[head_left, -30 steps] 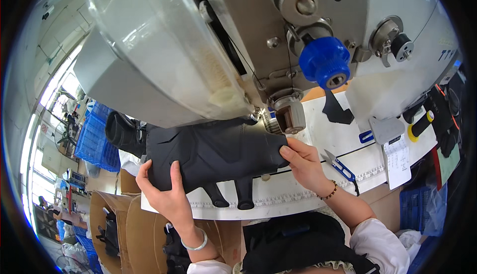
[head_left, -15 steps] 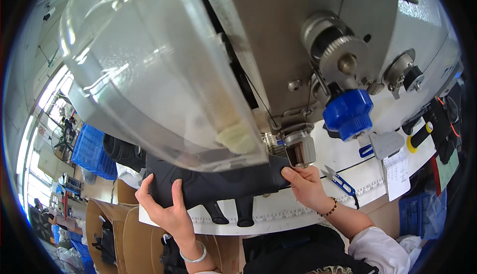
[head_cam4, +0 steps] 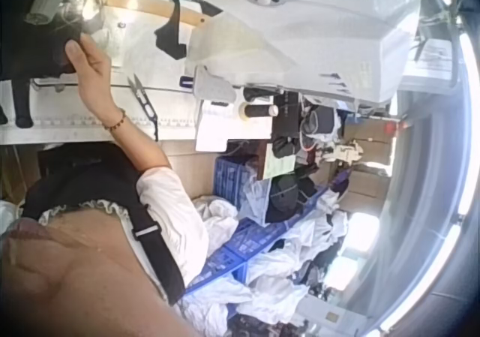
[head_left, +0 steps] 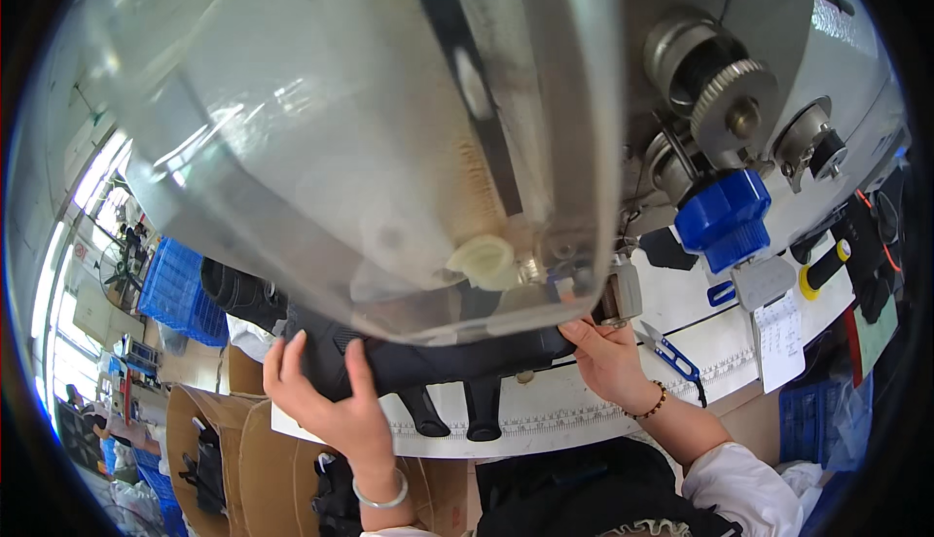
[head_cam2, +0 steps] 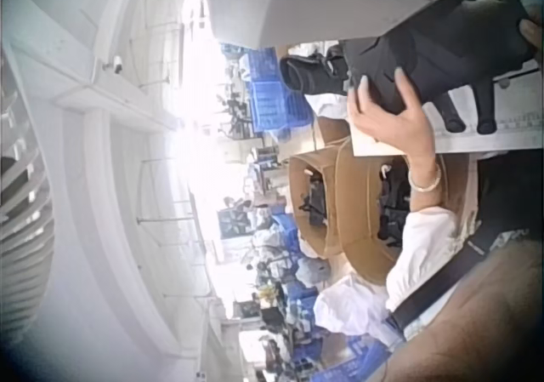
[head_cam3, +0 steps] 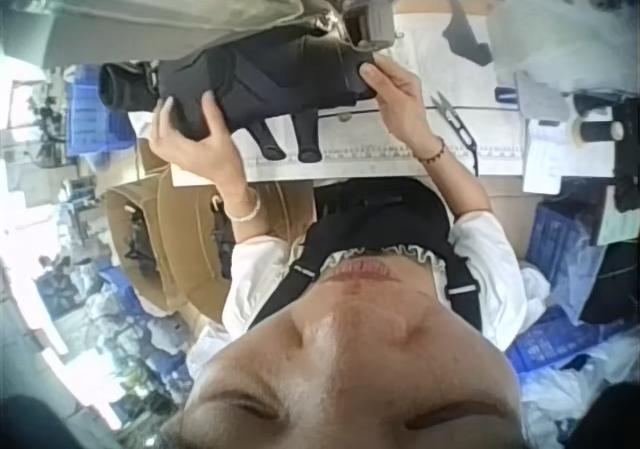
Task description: The person sews and assembles black boot upper components using an industrial sewing machine.
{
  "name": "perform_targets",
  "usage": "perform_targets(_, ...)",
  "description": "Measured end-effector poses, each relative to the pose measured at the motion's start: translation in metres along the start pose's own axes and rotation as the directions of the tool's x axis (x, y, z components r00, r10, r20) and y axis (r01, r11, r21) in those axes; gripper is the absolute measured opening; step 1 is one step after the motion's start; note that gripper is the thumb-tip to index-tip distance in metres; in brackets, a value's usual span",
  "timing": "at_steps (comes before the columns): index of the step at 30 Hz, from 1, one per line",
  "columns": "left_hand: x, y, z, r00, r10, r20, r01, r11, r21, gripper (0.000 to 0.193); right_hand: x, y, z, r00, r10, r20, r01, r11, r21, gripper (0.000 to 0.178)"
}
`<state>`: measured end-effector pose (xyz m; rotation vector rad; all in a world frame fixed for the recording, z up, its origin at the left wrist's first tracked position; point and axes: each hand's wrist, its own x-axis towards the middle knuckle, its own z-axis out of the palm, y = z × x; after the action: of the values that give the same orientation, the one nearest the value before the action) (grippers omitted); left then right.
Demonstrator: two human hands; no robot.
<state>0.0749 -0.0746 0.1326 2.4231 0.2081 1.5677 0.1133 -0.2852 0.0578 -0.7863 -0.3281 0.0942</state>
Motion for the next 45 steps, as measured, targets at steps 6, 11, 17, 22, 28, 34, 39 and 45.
perform_targets(6, -0.036, 0.053, 0.001, 0.646, 0.479, 0.594, -0.4, 0.876, -0.271, 0.069, -0.001, -0.006, 0.004, 0.997, 0.07, -0.042, -0.069, 0.998, 0.012, 0.029)
perform_targets(11, -0.051, 0.049, 0.028, 0.601, 0.646, 0.471, -0.677, 0.725, -0.13, 0.065, 0.0, -0.004, -0.02, 0.98, 0.094, 0.173, -0.131, 0.966, 0.222, 0.039)
perform_targets(17, -0.048, 0.054, 0.023, 0.616, 0.624, 0.482, -0.632, 0.756, -0.17, 0.066, 0.0, -0.007, -0.024, 0.95, 0.22, 0.223, -0.228, 0.974, 0.01, 0.049)
perform_targets(22, -0.052, 0.055, 0.028, 0.627, 0.619, 0.473, -0.63, 0.76, -0.159, 0.064, 0.0, -0.002, -0.02, 0.97, 0.191, 0.152, -0.201, 0.978, 0.054, 0.035)
perform_targets(28, -0.065, 0.061, 0.039, 0.707, 0.59, 0.391, -0.619, 0.783, -0.062, 0.059, -0.002, -0.003, -0.013, 0.985, 0.132, 0.113, -0.136, 0.99, 0.033, 0.033)
perform_targets(34, -0.067, 0.059, 0.036, 0.694, 0.602, 0.396, -0.627, 0.775, -0.08, 0.054, -0.004, -0.002, -0.014, 0.986, 0.13, 0.108, -0.138, 0.988, 0.065, 0.032)
perform_targets(39, -0.065, 0.059, 0.034, 0.686, 0.609, 0.398, -0.639, 0.766, -0.07, 0.056, -0.003, -0.004, -0.009, 0.986, 0.101, 0.13, -0.11, 0.992, 0.06, 0.032)
perform_targets(45, -0.05, 0.063, 0.039, 0.696, 0.588, 0.412, -0.587, 0.796, -0.145, 0.06, 0.006, -0.01, -0.003, 0.995, 0.087, 0.049, -0.088, 0.995, 0.036, 0.026)
